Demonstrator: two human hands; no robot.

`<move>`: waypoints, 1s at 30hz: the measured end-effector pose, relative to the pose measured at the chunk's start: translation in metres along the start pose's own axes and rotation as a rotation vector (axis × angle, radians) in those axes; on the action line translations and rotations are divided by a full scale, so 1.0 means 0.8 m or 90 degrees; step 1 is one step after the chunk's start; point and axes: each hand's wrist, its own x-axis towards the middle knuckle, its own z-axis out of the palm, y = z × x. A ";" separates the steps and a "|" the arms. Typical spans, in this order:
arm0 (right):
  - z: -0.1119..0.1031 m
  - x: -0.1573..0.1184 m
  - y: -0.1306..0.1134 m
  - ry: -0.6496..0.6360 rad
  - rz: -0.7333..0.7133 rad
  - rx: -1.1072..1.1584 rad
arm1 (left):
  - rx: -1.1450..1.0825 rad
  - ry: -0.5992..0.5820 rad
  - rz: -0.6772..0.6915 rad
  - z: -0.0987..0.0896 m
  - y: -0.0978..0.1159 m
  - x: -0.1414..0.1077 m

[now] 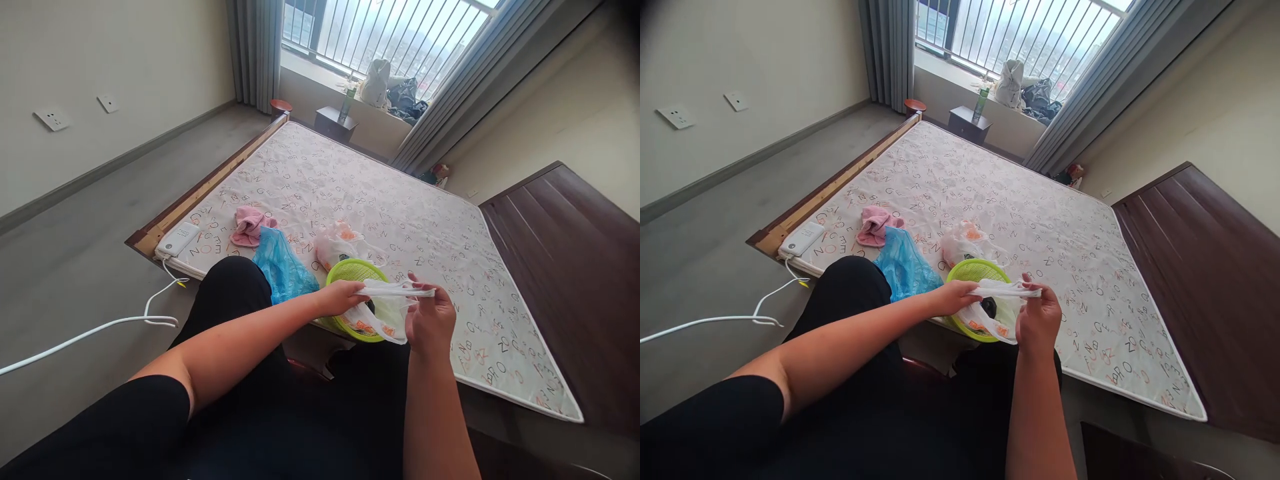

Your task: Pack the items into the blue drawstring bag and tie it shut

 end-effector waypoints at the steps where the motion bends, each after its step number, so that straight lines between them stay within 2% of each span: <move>1: -0.001 0.000 0.004 -0.032 0.012 0.020 | 0.020 -0.015 0.012 -0.002 -0.004 0.002; 4: -0.010 0.003 0.015 -0.128 0.037 0.031 | 0.140 -0.075 0.052 -0.007 -0.012 0.004; 8: -0.028 0.012 0.026 -0.226 0.066 -0.081 | 0.119 -0.073 0.045 -0.012 -0.016 0.004; 13: -0.040 0.019 0.041 -0.179 -0.104 -0.545 | -0.022 0.023 0.056 -0.016 -0.004 0.006; 16: -0.043 0.021 0.057 -0.146 -0.086 -0.698 | -0.093 0.061 0.058 -0.018 0.000 0.008; 19: -0.052 0.029 0.071 -0.047 -0.015 -0.693 | -0.164 0.105 0.021 -0.020 -0.005 0.009; 22: -0.073 0.042 0.077 0.060 0.043 -0.676 | -0.253 0.151 -0.029 -0.022 -0.014 0.013; 26: -0.103 0.057 0.083 0.154 0.036 -0.662 | -0.392 0.177 -0.051 -0.022 -0.016 0.017; 28: -0.112 0.062 0.090 0.158 0.061 -0.601 | -0.450 0.190 -0.061 -0.022 -0.013 0.019; 30: -0.114 0.064 0.097 0.084 0.149 -0.460 | -0.496 0.202 -0.081 -0.023 -0.009 0.020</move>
